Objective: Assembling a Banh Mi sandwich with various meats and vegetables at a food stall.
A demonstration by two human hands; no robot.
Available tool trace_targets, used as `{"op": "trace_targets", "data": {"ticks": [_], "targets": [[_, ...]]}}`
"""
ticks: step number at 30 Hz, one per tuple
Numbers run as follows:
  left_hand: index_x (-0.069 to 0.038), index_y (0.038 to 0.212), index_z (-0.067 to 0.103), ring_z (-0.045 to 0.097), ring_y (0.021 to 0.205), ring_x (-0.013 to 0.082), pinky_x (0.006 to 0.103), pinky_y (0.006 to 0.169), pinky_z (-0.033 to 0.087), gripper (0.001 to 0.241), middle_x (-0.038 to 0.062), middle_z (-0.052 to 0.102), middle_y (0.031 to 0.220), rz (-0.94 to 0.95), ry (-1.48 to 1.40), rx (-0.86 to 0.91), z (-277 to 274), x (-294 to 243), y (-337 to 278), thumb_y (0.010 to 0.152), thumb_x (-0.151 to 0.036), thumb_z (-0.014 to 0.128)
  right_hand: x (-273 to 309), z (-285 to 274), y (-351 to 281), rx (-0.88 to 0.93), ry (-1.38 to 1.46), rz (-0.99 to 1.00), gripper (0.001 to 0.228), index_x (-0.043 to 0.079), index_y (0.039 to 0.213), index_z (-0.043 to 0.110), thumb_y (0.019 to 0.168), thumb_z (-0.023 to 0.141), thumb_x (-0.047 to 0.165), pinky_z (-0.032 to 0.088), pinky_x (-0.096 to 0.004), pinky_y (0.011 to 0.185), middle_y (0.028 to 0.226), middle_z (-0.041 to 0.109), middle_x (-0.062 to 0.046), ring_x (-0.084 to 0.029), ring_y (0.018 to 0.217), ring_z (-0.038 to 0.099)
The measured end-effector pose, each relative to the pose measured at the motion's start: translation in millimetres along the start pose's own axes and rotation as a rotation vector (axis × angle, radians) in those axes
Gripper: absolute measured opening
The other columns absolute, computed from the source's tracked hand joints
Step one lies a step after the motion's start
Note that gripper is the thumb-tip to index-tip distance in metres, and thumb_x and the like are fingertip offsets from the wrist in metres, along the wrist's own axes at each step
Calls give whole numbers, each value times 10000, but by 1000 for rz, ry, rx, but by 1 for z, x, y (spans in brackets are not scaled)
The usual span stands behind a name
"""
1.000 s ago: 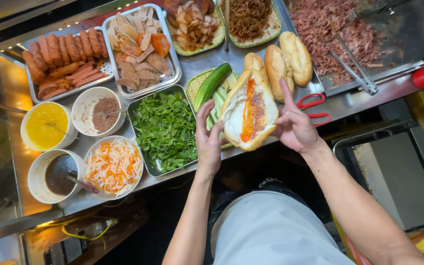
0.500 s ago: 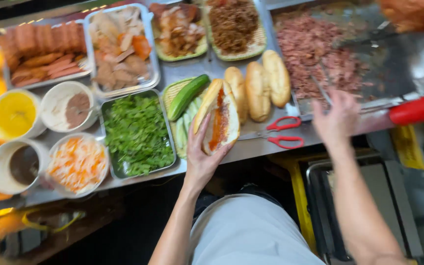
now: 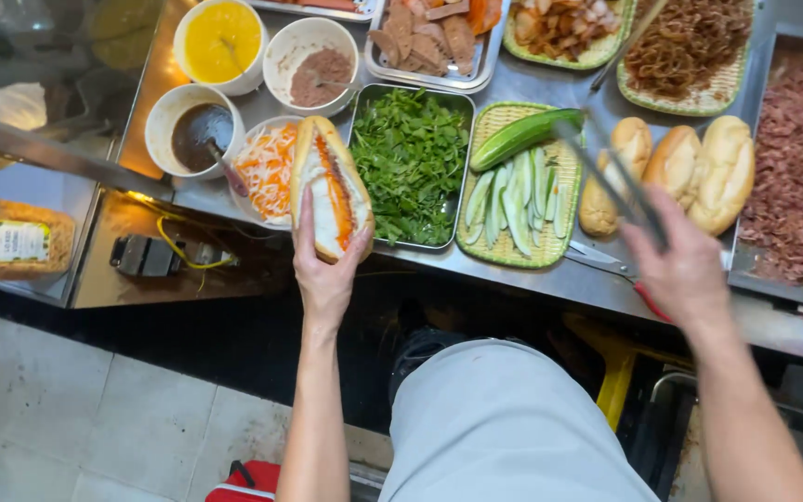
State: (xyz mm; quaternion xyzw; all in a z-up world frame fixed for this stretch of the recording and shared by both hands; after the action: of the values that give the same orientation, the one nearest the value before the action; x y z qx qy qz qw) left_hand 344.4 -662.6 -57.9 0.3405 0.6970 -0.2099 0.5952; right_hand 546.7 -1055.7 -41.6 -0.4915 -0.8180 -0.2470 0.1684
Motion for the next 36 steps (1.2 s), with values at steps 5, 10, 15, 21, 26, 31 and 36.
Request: {"op": "trace_targets", "data": {"ticks": [5,10,15,21,26,31,36], "targets": [[-33,1597,354,518,1409,286,390,1174,454,917,209,438,1574,89,114,-136,-39,7,-7,838,-81,866,145,100,18,317,-12,-291,489,144,1382,647,940,710,346,548,-467,632,895,719,-138,-357,741,692],[-39,1612,326,528,1400,291,389,1160,478,938,213,437,1578,73,29,-147,-36,13,-14,840,-64,859,173,125,24,337,-106,-373,412,177,1322,701,938,709,327,521,-472,538,822,709,-115,-345,652,672],[-45,1630,274,547,1384,287,384,1138,502,973,219,439,1562,40,-40,-158,-28,22,-11,849,-75,854,172,85,33,243,32,-307,326,199,1258,763,960,722,325,532,-425,569,809,729,-120,-301,612,671],[-59,1628,276,554,1372,308,386,1124,510,1055,244,457,1547,39,50,-109,-7,22,9,776,-93,897,163,56,43,296,95,-84,377,197,1271,738,938,734,374,527,-406,558,699,694,-129,-279,486,634],[-56,1633,251,489,1433,359,417,1195,434,1110,265,413,1587,147,102,-140,-7,16,7,751,-67,924,163,97,34,348,-99,-174,421,225,1281,743,885,757,368,532,-468,591,697,711,-130,-342,630,681],[-55,1641,239,494,1434,362,413,1183,448,1112,267,407,1598,103,92,-134,-14,21,-2,760,-76,917,162,109,13,330,-114,-235,383,219,1289,742,923,741,330,534,-459,602,774,724,-127,-342,663,684],[-73,1636,240,530,1394,350,403,1154,476,1128,256,427,1566,29,100,-123,-10,25,-1,737,-104,920,155,73,20,329,25,-65,359,218,1271,758,933,748,337,530,-377,599,769,737,-137,-248,566,661]]}}
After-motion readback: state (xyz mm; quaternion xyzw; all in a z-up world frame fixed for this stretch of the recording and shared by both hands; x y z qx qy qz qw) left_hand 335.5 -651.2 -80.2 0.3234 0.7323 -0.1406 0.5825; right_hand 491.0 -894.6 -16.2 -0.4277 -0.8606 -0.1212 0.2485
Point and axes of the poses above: each hand's wrist, its own y-axis towards the middle knuckle, its own z-axis out of the palm, x = y × z, the point moved 8 cm from there along y, towards the middle knuckle
